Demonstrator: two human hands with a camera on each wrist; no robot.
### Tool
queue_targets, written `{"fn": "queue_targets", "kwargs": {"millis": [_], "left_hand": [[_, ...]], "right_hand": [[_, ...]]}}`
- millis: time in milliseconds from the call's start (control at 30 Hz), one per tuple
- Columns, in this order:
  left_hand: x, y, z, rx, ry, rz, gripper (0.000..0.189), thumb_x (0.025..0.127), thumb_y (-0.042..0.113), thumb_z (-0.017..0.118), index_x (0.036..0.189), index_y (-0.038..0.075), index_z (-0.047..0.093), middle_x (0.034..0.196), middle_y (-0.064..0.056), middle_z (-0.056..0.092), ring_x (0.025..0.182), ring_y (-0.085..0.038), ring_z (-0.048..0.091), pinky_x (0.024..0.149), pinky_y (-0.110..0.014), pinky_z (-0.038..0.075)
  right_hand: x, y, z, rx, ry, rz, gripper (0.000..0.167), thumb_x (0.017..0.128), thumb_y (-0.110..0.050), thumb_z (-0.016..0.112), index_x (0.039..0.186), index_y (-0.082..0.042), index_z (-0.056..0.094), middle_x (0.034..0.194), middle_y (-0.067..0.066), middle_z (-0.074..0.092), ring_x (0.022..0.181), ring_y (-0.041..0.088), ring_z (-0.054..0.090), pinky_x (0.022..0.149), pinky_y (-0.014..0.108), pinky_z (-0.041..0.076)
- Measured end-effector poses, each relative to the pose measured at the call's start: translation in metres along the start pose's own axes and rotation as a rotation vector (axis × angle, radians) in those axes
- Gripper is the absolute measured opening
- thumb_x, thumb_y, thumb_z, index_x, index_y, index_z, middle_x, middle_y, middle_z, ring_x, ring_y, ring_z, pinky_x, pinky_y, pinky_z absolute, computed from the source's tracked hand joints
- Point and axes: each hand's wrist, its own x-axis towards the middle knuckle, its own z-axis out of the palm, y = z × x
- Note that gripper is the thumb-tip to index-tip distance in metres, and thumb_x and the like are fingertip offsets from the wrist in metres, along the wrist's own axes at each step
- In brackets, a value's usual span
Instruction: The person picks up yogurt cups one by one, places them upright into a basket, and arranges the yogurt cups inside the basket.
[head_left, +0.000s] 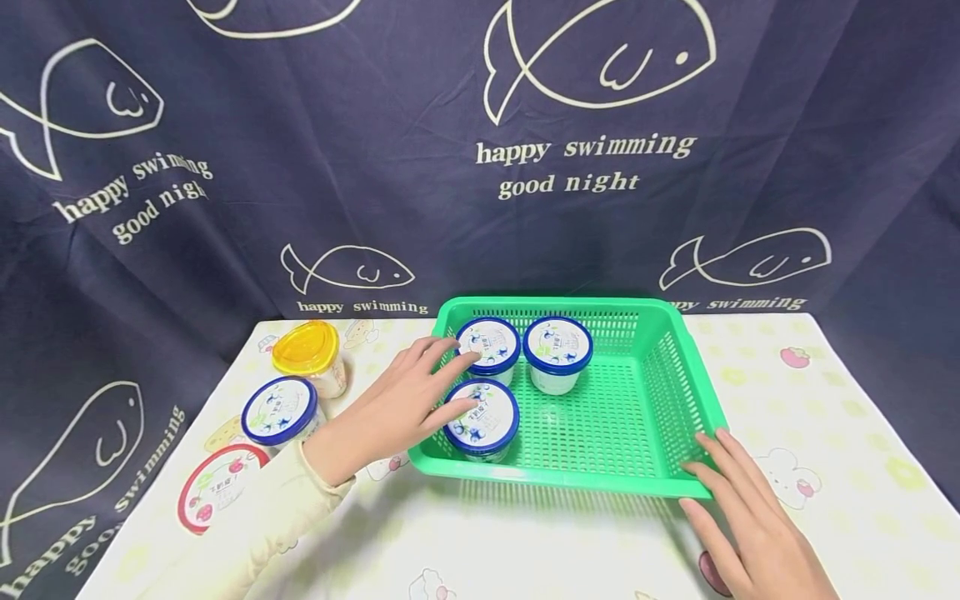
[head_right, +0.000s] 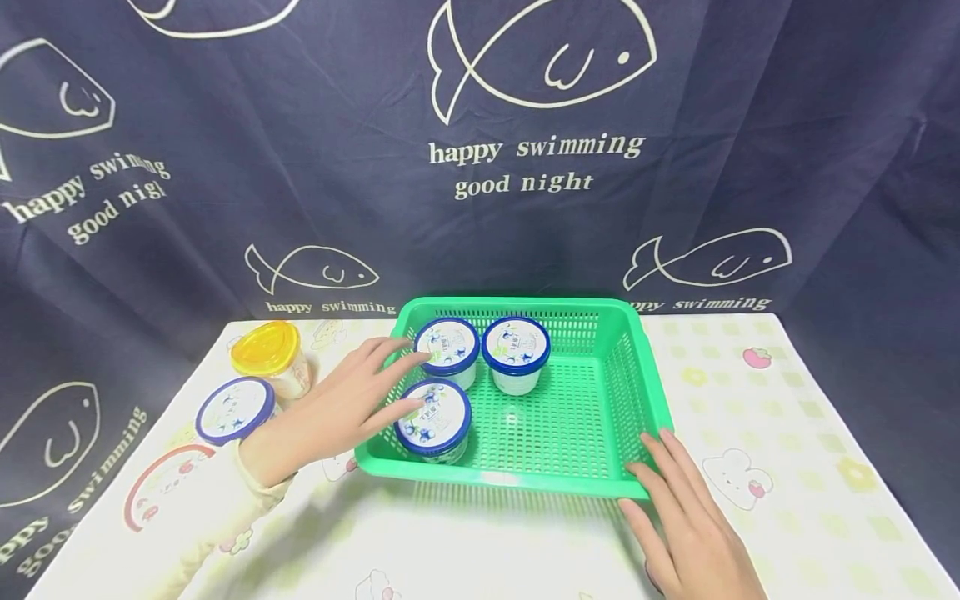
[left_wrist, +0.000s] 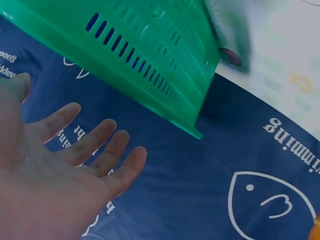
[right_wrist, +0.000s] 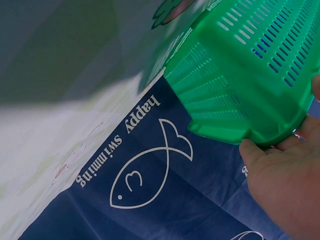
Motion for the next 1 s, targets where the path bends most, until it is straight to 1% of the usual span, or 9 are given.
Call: {"fn": "queue_targets", "kwargs": {"millis": [133, 367, 500, 633, 767, 867, 1000], "left_hand": [[-0.008, -0.001, 0.001, -0.011, 0.005, -0.003, 0.059, 0.101, 0.054, 0.046, 0.148, 0.018, 0.045, 0.143, -0.011, 0.046, 0.132, -0.029, 0.04, 0.109, -0.049, 0.037], [-0.027, -0.005, 0.008, -0.013, -0.01, -0.021, 0.058, 0.101, 0.053, 0.047, 0.147, 0.017, 0.046, 0.142, -0.013, 0.048, 0.131, -0.03, 0.042, 0.107, -0.05, 0.039], [-0.034, -0.008, 0.012, -0.004, 0.014, -0.017, 0.055, 0.101, 0.05, 0.05, 0.145, 0.018, 0.048, 0.139, -0.012, 0.049, 0.129, -0.03, 0.043, 0.105, -0.049, 0.039], [-0.04, -0.009, 0.012, -0.001, 0.018, -0.017, 0.055, 0.1, 0.051, 0.051, 0.145, 0.018, 0.048, 0.138, -0.011, 0.049, 0.128, -0.029, 0.044, 0.106, -0.048, 0.039], [-0.05, -0.009, 0.011, -0.001, 0.026, -0.038, 0.056, 0.1, 0.053, 0.049, 0.145, 0.018, 0.049, 0.141, -0.012, 0.049, 0.13, -0.03, 0.043, 0.107, -0.048, 0.038], [-0.056, -0.008, 0.011, -0.001, 0.034, -0.053, 0.056, 0.101, 0.052, 0.05, 0.144, 0.017, 0.05, 0.142, -0.012, 0.049, 0.131, -0.03, 0.043, 0.109, -0.048, 0.037], [-0.063, -0.007, 0.012, -0.008, 0.042, -0.055, 0.053, 0.1, 0.049, 0.053, 0.142, 0.016, 0.051, 0.141, -0.012, 0.049, 0.13, -0.029, 0.044, 0.109, -0.048, 0.036]], "right_hand": [[0.0, 0.001, 0.0, 0.002, -0.002, 0.0, 0.04, 0.086, -0.014, 0.075, 0.123, -0.01, 0.062, 0.152, 0.008, 0.044, 0.149, 0.027, 0.023, 0.117, 0.015, 0.007], [0.0, 0.003, 0.001, 0.008, 0.001, -0.024, 0.038, 0.088, -0.015, 0.074, 0.123, -0.009, 0.062, 0.151, 0.009, 0.045, 0.149, 0.029, 0.024, 0.118, 0.018, 0.008], [0.0, 0.003, 0.001, 0.012, 0.013, -0.037, 0.038, 0.088, -0.016, 0.074, 0.123, -0.009, 0.062, 0.15, 0.01, 0.046, 0.148, 0.03, 0.024, 0.118, 0.018, 0.009], [-0.001, 0.001, 0.001, 0.022, 0.015, -0.023, 0.039, 0.087, -0.015, 0.074, 0.123, -0.009, 0.063, 0.15, 0.009, 0.046, 0.149, 0.029, 0.025, 0.118, 0.017, 0.009], [-0.001, 0.0, 0.001, 0.024, 0.012, -0.016, 0.039, 0.087, -0.014, 0.074, 0.123, -0.009, 0.063, 0.15, 0.009, 0.046, 0.149, 0.029, 0.024, 0.118, 0.016, 0.009], [0.0, 0.0, 0.001, 0.019, 0.009, -0.017, 0.038, 0.088, -0.015, 0.074, 0.124, -0.009, 0.062, 0.151, 0.009, 0.045, 0.149, 0.029, 0.024, 0.118, 0.017, 0.009], [0.0, 0.001, 0.001, 0.013, 0.017, -0.022, 0.037, 0.088, -0.016, 0.073, 0.123, -0.009, 0.063, 0.151, 0.009, 0.045, 0.148, 0.029, 0.025, 0.118, 0.018, 0.009]]}}
